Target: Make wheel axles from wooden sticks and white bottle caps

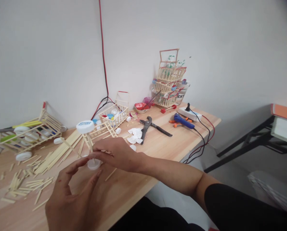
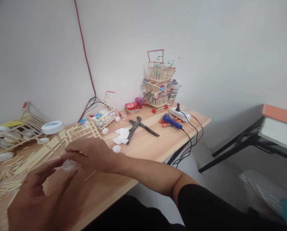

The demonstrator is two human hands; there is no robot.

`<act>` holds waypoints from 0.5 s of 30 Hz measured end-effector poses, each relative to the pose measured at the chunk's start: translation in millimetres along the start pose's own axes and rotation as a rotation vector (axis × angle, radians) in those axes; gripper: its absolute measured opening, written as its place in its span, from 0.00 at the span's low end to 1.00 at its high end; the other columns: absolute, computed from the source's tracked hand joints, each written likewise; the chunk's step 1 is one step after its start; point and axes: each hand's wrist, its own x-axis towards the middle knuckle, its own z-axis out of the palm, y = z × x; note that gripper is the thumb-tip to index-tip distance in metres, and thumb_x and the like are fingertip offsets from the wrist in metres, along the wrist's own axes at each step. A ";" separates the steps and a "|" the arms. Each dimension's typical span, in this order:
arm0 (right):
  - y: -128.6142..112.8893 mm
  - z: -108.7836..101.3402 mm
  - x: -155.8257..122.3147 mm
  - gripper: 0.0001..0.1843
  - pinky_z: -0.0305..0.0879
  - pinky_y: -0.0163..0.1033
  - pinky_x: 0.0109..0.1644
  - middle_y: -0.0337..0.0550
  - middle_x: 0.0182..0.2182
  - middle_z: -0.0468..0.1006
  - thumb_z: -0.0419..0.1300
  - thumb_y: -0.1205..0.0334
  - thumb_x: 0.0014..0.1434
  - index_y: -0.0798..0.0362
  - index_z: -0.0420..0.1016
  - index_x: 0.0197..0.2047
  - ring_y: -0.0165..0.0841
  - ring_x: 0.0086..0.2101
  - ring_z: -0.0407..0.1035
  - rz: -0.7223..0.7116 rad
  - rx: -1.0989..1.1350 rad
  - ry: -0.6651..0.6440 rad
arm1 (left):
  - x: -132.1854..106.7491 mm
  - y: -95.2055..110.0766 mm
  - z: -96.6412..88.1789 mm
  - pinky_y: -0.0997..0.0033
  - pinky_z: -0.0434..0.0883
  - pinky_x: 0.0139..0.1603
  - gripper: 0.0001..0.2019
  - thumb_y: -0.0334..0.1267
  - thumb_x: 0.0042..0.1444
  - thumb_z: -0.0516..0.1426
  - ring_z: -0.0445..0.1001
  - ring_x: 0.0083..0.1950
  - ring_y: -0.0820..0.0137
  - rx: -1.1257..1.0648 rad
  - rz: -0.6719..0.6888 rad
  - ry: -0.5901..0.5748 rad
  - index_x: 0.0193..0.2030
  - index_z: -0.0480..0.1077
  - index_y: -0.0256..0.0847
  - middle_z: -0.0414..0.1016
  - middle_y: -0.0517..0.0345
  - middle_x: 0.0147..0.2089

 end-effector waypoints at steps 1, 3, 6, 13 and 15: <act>-0.9 -1.4 0.4 0.21 0.57 0.34 0.41 0.34 0.28 0.66 0.53 0.54 0.76 0.51 0.60 0.30 0.27 0.33 0.62 0.014 0.026 0.018 | -0.2 0.3 0.2 0.43 0.67 0.69 0.24 0.61 0.54 0.63 0.76 0.62 0.50 0.000 0.000 -0.005 0.55 0.76 0.57 0.80 0.59 0.58; -2.3 -4.1 1.0 0.22 0.57 0.34 0.40 0.33 0.27 0.65 0.55 0.51 0.75 0.51 0.61 0.29 0.27 0.32 0.62 0.031 0.068 0.050 | 0.2 -0.7 0.8 0.42 0.68 0.68 0.26 0.61 0.53 0.63 0.76 0.61 0.50 -0.001 0.009 -0.003 0.57 0.75 0.57 0.80 0.58 0.60; -4.6 -7.4 1.5 0.23 0.57 0.34 0.40 0.34 0.27 0.67 0.55 0.49 0.75 0.52 0.63 0.29 0.27 0.32 0.63 0.074 0.103 0.055 | 2.5 -4.8 0.8 0.42 0.71 0.65 0.31 0.65 0.48 0.65 0.77 0.59 0.48 0.007 0.023 0.006 0.57 0.75 0.55 0.80 0.55 0.59; -10.4 -11.1 2.4 0.24 0.58 0.35 0.42 0.37 0.29 0.71 0.54 0.45 0.74 0.52 0.68 0.31 0.29 0.35 0.65 0.154 0.160 0.034 | 4.3 -7.6 -1.7 0.49 0.72 0.66 0.24 0.62 0.54 0.61 0.79 0.58 0.53 0.077 0.057 0.013 0.52 0.78 0.54 0.83 0.58 0.54; -11.8 -11.7 2.3 0.24 0.59 0.35 0.42 0.37 0.30 0.72 0.55 0.44 0.74 0.52 0.69 0.31 0.29 0.34 0.65 0.161 0.183 0.027 | 3.4 -7.5 -1.2 0.48 0.72 0.65 0.25 0.64 0.53 0.62 0.79 0.58 0.52 0.051 0.058 0.017 0.53 0.78 0.55 0.84 0.58 0.54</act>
